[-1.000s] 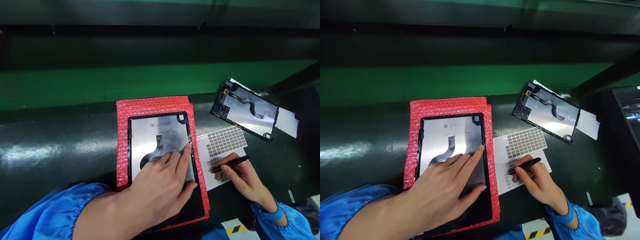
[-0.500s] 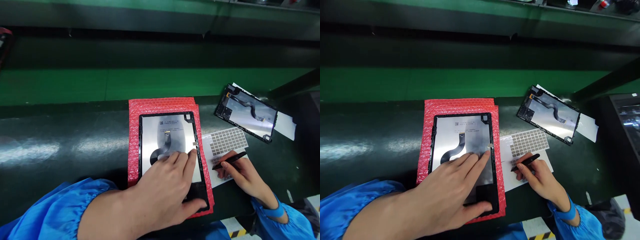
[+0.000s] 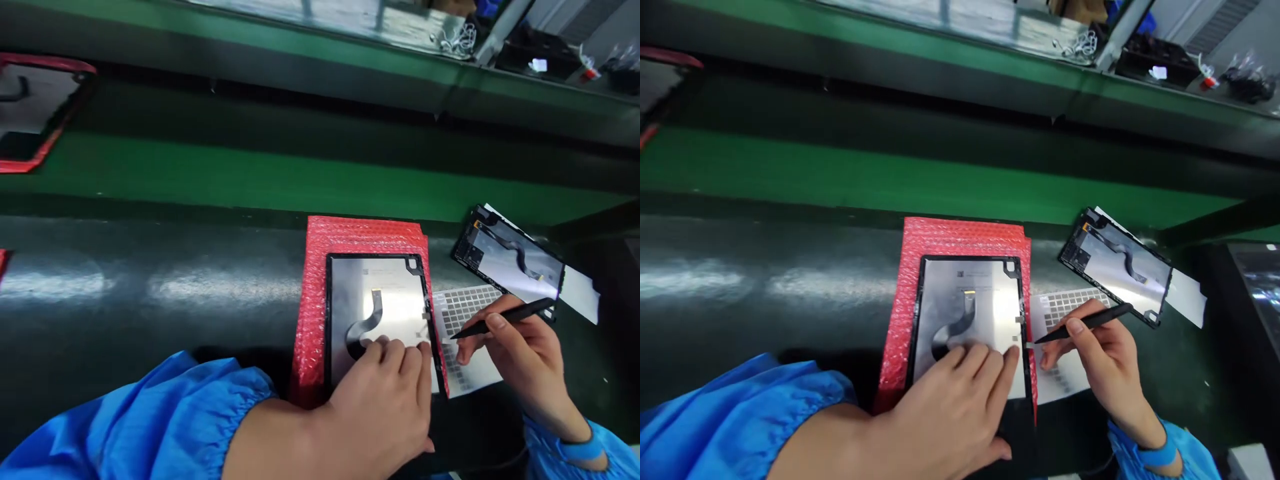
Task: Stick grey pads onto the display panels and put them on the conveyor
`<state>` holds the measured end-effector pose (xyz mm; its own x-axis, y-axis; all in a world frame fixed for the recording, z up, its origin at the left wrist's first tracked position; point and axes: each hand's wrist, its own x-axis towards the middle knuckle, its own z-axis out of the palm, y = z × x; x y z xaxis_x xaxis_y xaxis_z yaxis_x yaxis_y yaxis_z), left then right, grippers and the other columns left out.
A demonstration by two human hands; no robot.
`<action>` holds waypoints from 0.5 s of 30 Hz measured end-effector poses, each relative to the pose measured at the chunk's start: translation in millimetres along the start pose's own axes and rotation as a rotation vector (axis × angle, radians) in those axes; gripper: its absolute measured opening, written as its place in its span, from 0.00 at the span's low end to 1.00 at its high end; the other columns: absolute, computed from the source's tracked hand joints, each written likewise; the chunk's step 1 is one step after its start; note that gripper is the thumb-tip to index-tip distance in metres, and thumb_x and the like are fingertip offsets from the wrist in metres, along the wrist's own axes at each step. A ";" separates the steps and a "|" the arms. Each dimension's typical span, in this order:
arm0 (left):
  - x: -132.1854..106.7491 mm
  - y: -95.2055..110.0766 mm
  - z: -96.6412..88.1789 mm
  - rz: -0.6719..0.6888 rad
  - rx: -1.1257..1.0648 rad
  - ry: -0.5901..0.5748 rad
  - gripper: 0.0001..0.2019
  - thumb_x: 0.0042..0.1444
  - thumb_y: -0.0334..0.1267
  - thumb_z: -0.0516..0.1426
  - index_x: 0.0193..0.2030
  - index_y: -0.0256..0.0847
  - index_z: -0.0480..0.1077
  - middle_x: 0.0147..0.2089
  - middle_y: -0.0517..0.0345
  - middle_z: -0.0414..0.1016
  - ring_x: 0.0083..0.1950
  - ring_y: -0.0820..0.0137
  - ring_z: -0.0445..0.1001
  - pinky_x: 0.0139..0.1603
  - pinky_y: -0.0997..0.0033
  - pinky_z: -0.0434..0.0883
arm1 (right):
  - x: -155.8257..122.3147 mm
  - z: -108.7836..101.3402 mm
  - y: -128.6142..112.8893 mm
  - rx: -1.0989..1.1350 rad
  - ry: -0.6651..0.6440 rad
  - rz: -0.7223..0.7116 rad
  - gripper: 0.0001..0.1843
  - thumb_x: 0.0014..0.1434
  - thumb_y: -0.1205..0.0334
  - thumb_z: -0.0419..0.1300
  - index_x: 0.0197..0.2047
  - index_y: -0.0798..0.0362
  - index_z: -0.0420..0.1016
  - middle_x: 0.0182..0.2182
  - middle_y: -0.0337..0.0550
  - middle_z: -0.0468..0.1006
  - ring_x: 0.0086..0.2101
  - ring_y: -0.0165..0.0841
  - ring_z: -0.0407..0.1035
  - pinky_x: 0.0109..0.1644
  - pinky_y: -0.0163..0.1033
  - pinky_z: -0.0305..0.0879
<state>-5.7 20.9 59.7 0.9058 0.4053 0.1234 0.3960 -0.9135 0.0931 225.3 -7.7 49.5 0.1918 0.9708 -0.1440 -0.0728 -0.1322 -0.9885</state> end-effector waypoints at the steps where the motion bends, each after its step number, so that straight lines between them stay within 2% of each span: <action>1: -1.9 0.4 -0.9 0.011 0.002 0.015 0.46 0.56 0.70 0.64 0.63 0.24 0.74 0.44 0.43 0.83 0.40 0.58 0.77 0.39 0.59 0.71 | 6.9 14.6 -5.7 -0.013 -0.016 -0.015 0.13 0.70 0.52 0.67 0.36 0.50 0.79 0.26 0.43 0.86 0.23 0.37 0.82 0.28 0.40 0.82; 4: -11.4 -2.4 -0.8 -0.009 0.027 -0.002 0.43 0.66 0.66 0.55 0.68 0.22 0.69 0.34 0.43 0.83 0.31 0.58 0.77 0.42 0.56 0.71 | 26.8 62.0 -13.7 -0.049 -0.068 -0.011 0.13 0.68 0.49 0.69 0.37 0.48 0.77 0.26 0.43 0.86 0.23 0.38 0.83 0.28 0.39 0.83; 6: -19.5 -6.6 2.6 -0.038 0.058 -0.082 0.39 0.68 0.57 0.56 0.71 0.22 0.65 0.29 0.45 0.82 0.28 0.56 0.77 0.51 0.49 0.72 | 37.6 90.1 -11.7 -0.065 -0.104 0.010 0.15 0.67 0.47 0.70 0.38 0.48 0.75 0.25 0.42 0.86 0.23 0.37 0.83 0.28 0.37 0.82; 8: -27.3 -11.2 7.7 -0.050 0.031 -0.133 0.35 0.66 0.52 0.59 0.71 0.26 0.66 0.28 0.48 0.81 0.31 0.54 0.79 0.60 0.41 0.70 | 45.2 110.0 -5.6 -0.076 -0.142 0.031 0.17 0.67 0.45 0.69 0.39 0.49 0.74 0.26 0.44 0.87 0.25 0.36 0.83 0.29 0.35 0.82; 9: -30.6 -13.2 10.0 -0.055 0.000 -0.136 0.34 0.66 0.52 0.60 0.70 0.29 0.68 0.30 0.48 0.82 0.34 0.53 0.81 0.62 0.39 0.69 | 47.7 116.3 -2.0 -0.084 -0.160 0.041 0.18 0.67 0.44 0.69 0.39 0.49 0.74 0.27 0.45 0.87 0.26 0.36 0.84 0.30 0.34 0.82; 11: -36.0 -15.8 13.0 -0.079 -0.068 -0.108 0.31 0.66 0.54 0.61 0.68 0.35 0.70 0.41 0.46 0.84 0.45 0.52 0.82 0.63 0.39 0.70 | 50.5 122.2 4.7 -0.104 -0.188 0.067 0.19 0.67 0.43 0.68 0.39 0.50 0.74 0.29 0.46 0.87 0.27 0.36 0.84 0.31 0.35 0.83; 13: -39.8 -16.7 13.4 -0.105 -0.108 -0.081 0.27 0.68 0.54 0.61 0.65 0.38 0.71 0.56 0.45 0.79 0.55 0.54 0.79 0.63 0.41 0.72 | 50.8 121.8 9.3 -0.124 -0.198 0.090 0.19 0.67 0.42 0.67 0.39 0.50 0.73 0.28 0.46 0.87 0.27 0.37 0.84 0.31 0.35 0.82; 15: -42.2 -16.3 12.1 -0.123 -0.128 -0.070 0.23 0.69 0.52 0.61 0.64 0.40 0.71 0.63 0.45 0.74 0.60 0.55 0.76 0.63 0.44 0.74 | 50.0 119.2 11.7 -0.146 -0.200 0.106 0.19 0.67 0.42 0.67 0.39 0.50 0.73 0.28 0.46 0.87 0.27 0.37 0.84 0.31 0.36 0.82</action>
<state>-48.5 18.3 41.0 0.8619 0.5059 0.0351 0.4858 -0.8436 0.2290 117.3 63.2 36.2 -0.0077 0.9684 -0.2492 0.0625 -0.2483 -0.9667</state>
